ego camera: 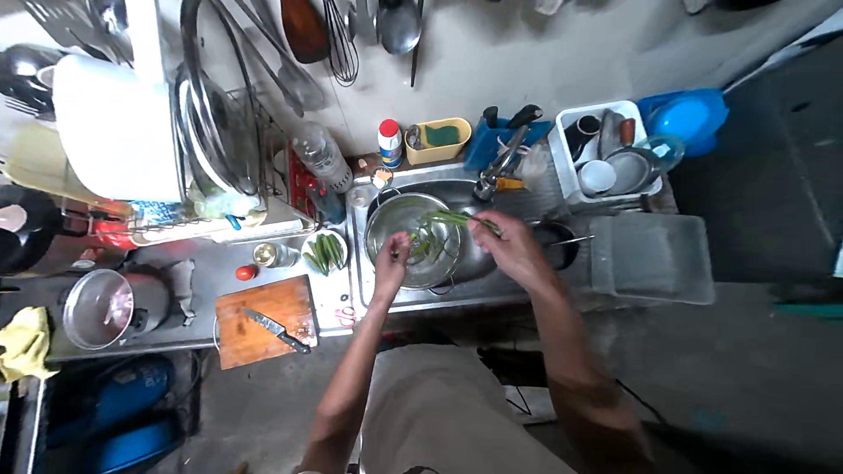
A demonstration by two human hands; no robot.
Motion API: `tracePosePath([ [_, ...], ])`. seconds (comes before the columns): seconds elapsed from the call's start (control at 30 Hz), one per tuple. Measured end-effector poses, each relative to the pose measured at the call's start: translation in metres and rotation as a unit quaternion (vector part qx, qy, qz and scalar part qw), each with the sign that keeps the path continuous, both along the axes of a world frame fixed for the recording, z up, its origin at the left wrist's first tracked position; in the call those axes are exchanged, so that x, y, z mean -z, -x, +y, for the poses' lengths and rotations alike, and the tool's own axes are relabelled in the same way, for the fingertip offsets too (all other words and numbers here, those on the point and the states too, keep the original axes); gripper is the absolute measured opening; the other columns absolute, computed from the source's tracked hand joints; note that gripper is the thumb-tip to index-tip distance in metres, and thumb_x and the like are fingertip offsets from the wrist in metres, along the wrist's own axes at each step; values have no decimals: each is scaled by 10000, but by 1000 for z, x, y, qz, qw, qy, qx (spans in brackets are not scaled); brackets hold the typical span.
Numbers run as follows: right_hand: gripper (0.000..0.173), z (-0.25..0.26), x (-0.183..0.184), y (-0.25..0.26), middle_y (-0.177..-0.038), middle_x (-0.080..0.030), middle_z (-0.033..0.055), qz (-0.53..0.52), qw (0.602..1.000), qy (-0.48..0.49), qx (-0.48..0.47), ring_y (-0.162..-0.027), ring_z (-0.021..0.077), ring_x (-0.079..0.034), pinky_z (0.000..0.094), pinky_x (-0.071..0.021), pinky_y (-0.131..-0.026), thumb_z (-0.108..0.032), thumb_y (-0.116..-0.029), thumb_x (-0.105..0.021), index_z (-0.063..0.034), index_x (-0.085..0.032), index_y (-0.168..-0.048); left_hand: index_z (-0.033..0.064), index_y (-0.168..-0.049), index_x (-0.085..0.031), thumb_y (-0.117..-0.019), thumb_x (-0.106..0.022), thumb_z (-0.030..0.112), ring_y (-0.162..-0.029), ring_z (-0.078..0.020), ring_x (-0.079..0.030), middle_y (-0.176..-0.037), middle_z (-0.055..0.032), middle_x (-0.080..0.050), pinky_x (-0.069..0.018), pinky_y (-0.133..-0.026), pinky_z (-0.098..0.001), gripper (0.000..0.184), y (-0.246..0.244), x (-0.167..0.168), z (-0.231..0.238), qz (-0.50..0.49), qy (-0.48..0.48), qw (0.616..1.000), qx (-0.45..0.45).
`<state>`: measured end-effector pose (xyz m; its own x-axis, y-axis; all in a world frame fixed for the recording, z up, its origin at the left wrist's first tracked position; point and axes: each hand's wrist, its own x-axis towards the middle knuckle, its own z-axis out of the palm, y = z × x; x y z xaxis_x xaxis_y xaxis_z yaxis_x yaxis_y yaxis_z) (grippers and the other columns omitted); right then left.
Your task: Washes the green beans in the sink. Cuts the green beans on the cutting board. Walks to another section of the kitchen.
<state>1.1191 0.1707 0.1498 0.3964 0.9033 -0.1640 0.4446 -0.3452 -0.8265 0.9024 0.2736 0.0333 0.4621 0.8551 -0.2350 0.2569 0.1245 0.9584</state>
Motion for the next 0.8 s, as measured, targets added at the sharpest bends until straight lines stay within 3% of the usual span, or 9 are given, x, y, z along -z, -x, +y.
tracePosePath([
  [0.07,284,0,-14,-1,-848,-689,32,-20,999,3,-38,-705,149,-652,380,-575,-665,-371,-1063,-570,-146,-701,-1177,132,-1468,-522,-1026,-614,323,-1319,-189,-557,-1484,-48,-549,-507,-1065,-439,491,1,-19,1,9,-119,992,33],
  [0.13,260,-1,-35,-2,-852,-697,14,-49,996,4,-71,-704,136,-654,371,-576,-661,-365,-1056,-583,-166,-710,-1167,116,-1536,-449,-959,-711,373,-1472,-210,-402,-1613,-47,-410,-385,-1196,-456,685,-5,-48,6,2,-214,973,86],
  [0.23,248,-5,-71,-1,-884,-704,3,-80,991,-21,-105,-723,122,-659,367,-574,-663,-367,-1040,-607,-185,-712,-1172,61,-1545,-420,-897,-798,310,-1499,-224,-371,-1609,-89,-413,-333,-1244,-436,790,-19,-94,18,-35,-294,937,183],
  [0.3,249,-5,-92,-2,-933,-718,-6,-88,989,-40,-115,-764,104,-681,345,-598,-696,-361,-1034,-613,-194,-705,-1195,53,-1467,-527,-901,-798,229,-1357,-205,-539,-1476,-98,-558,-449,-1154,-398,652,-26,-116,23,-58,-309,922,225],
  [0.37,256,-3,-99,-4,-936,-724,9,-102,987,-56,-112,-772,118,-693,369,-603,-704,-358,-1039,-607,-186,-705,-1202,51,-1329,-628,-917,-767,144,-1094,-164,-677,-1258,-91,-676,-566,-971,-355,445,-27,-120,23,-72,-304,922,229],
  [0.5,206,-1,-92,-6,-941,-732,-25,-66,989,-110,-76,-756,89,-700,297,-616,-677,-298,-1024,-640,-202,-699,-1196,33,-1178,-646,-968,-681,65,-862,-155,-670,-1042,-101,-684,-586,-789,-335,215,-34,-137,22,-74,-284,928,231],
  [0.63,273,-5,-65,-5,-1025,-731,43,72,982,-172,-14,-803,162,-723,319,-642,-716,-171,-997,-678,-139,-649,-1266,66,-1157,-664,-924,-769,204,-673,-127,-603,-880,-65,-667,-541,-603,-300,290,-37,-131,13,-84,-211,949,220],
  [0.73,297,-9,-41,-5,-1059,-715,92,158,966,-202,18,-823,202,-720,352,-638,-747,-155,-1026,-620,-117,-606,-1320,77,-1202,-665,-1032,-610,253,-713,-133,-619,-919,-67,-676,-558,-654,-323,251,-35,-122,7,-62,-193,955,217],
  [0.8,287,-12,-28,-5,-1081,-705,110,204,952,-228,25,-846,210,-718,374,-629,-791,-183,-1064,-535,-87,-588,-1328,86,-1196,-659,-1060,-559,255,-687,-138,-604,-900,-69,-661,-545,-626,-319,238,-32,-116,4,-54,-186,961,199],
])
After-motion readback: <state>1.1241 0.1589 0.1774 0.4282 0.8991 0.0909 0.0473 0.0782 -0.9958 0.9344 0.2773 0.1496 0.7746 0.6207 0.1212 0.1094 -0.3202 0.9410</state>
